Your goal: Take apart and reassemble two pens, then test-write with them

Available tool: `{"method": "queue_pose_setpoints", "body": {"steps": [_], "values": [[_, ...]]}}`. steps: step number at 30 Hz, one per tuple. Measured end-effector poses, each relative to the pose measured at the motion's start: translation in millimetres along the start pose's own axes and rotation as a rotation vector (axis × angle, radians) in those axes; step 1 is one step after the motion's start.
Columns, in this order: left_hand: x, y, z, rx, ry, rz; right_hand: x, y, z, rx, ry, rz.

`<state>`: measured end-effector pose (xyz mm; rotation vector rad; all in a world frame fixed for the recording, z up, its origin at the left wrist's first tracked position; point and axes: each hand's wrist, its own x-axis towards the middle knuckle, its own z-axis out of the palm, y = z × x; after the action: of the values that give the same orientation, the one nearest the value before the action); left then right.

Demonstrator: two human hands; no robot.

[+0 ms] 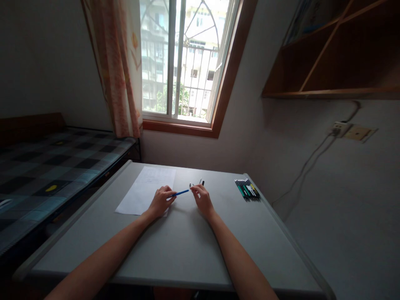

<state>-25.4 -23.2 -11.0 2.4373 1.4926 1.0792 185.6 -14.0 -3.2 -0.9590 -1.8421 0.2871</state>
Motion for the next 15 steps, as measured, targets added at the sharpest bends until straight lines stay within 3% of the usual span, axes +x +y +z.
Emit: {"method": "queue_pose_setpoints", "body": {"steps": [15], "values": [[0.5,0.3,-0.5,-0.012,-0.015,0.000,0.0,-2.2,0.4,0.024,-0.008,-0.008]]}}
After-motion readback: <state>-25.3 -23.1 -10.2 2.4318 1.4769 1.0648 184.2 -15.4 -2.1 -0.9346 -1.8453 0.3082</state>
